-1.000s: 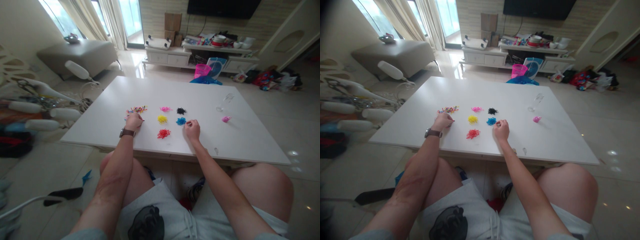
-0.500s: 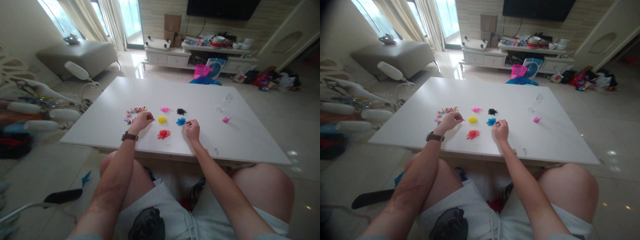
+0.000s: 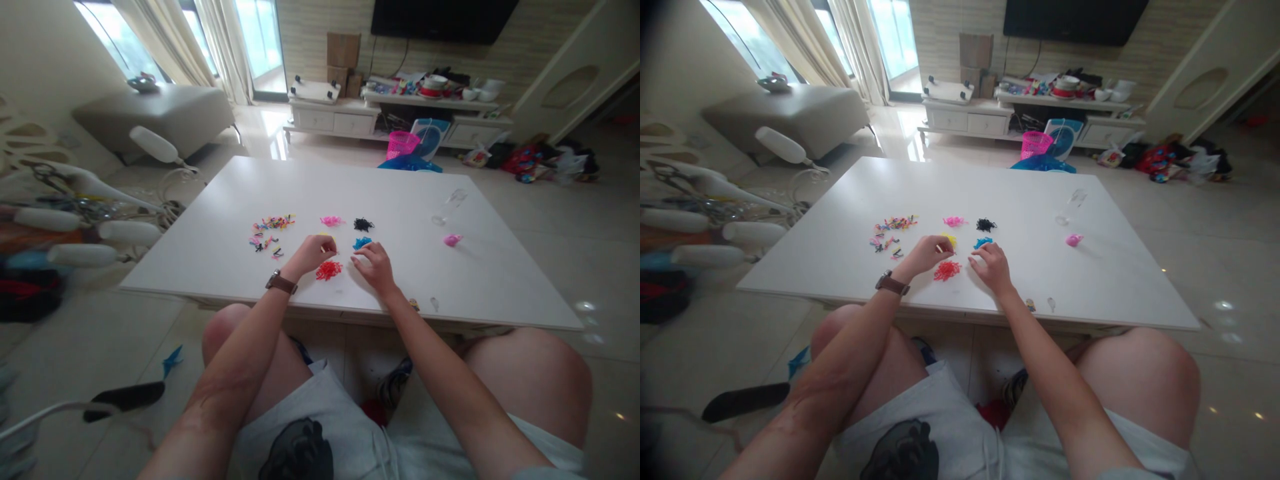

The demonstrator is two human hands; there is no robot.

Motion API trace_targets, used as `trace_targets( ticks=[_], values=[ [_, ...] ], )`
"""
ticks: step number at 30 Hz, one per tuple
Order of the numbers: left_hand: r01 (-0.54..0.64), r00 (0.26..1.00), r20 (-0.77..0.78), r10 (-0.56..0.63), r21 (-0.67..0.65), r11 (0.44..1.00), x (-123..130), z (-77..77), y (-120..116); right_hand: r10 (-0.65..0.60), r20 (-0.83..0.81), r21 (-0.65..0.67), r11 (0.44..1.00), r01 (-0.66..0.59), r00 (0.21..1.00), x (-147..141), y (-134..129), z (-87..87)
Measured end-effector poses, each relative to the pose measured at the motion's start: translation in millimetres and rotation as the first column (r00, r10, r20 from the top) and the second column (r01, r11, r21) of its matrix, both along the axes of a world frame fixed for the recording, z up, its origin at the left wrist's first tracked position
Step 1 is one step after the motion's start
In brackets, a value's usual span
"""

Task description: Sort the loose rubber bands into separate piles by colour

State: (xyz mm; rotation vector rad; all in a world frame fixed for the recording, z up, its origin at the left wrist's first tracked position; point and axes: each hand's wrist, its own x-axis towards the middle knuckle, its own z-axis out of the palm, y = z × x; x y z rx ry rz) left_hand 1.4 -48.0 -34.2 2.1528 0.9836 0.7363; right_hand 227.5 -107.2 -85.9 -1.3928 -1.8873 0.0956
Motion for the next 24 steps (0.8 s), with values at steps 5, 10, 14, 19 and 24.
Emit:
trace_targets(
  ticks=[5, 10, 14, 19, 24],
  values=[
    [0.044, 0.999, 0.028, -0.044, 0.004, 0.999, 10, -7.6, -3, 0.07, 0.026, 0.069, 0.995, -0.072, 0.997, 1, 0, -2.1],
    [0.073, 0.996, 0.047, -0.072, -0.016, 0.997, 16, -10.4, -5, 0.111, 0.06, 0.108, 0.987, -0.117, 0.992, 1, 0, -4.1],
    [0.082, 0.995, 0.053, -0.08, -0.028, 0.996, 17, -8.3, -8, 0.138, 0.05, 0.111, 0.983, -0.143, 0.989, 1, 1, -5.1],
    [0.095, 0.994, 0.053, -0.094, -0.022, 0.995, 17, -10.6, -7, 0.161, 0.036, 0.118, 0.979, -0.164, 0.986, 1, 1, -6.0],
    [0.095, 0.995, 0.042, -0.094, -0.028, 0.995, 18, -13.7, -7, 0.164, 0.025, 0.118, 0.979, -0.166, 0.986, 0, 1, -6.3]
  ],
)
